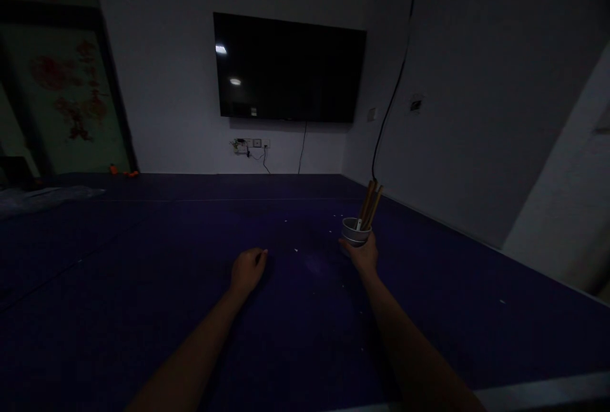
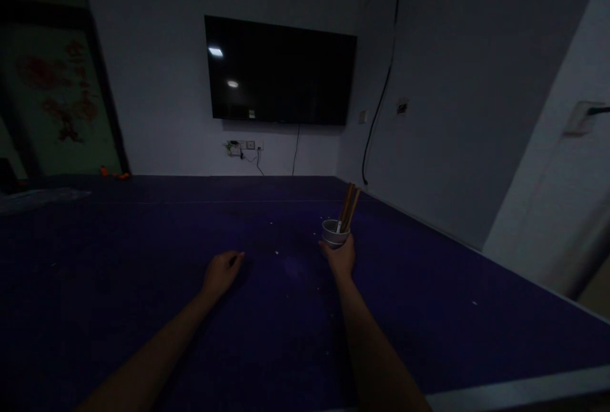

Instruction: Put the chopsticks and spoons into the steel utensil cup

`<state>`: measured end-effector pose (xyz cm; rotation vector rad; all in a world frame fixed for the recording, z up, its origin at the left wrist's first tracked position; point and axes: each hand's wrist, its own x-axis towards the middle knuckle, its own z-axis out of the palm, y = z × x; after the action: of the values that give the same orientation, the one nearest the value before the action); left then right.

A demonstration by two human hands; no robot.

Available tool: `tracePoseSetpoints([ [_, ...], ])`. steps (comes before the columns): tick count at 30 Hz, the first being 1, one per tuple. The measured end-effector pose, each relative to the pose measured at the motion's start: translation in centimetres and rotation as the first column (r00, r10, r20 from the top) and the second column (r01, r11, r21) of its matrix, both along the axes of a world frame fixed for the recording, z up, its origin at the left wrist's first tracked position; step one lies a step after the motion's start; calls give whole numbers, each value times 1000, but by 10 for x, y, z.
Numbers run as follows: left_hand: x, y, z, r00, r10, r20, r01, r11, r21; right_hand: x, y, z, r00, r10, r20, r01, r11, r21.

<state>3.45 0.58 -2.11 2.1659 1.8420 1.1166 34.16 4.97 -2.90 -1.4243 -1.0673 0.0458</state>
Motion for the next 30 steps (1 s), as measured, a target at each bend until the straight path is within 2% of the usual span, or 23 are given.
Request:
tracePoseSetpoints([
  [10,0,1,0,1000,-18,-1,18,1000,1,1,4,-5,1000,9,8,-9,1000,4],
  [12,0,1,0,1000,-13,-2,13,1000,-6,-1,0,-1,997,-61,48,60,998,30],
  [15,0,1,0,1000,-6,-3,6,1000,-14,-10,-13,12,963,-244,117,227,964,141],
  [16,0,1,0,1000,-7,-4,7,1000,-15,-15,-18,17,950,-279,142,250,949,192],
  [18,0,1,0,1000,-9,-17,9,1000,-14,-30,-28,26,937,-274,218,213,940,266],
  [20,1,-1,1,998,-7,-59,6,1000,-4,-50,-36,30,930,-144,337,55,964,259],
  [22,3,-3,3,992,-21,-125,24,999,22,-73,-42,27,873,105,476,-197,969,147],
  [24,7,-7,5,982,-57,-182,69,996,62,-96,-46,19,742,342,576,-417,909,-2],
  [25,9,-9,6,977,-78,-200,96,992,82,-106,-48,15,649,443,619,-510,857,-78],
  [27,13,-11,6,967,-123,-224,151,982,114,-122,-52,7,496,558,666,-605,772,-196],
  [30,15,-11,2,945,-205,-256,239,965,112,-133,-54,2,428,606,671,-614,739,-276],
])
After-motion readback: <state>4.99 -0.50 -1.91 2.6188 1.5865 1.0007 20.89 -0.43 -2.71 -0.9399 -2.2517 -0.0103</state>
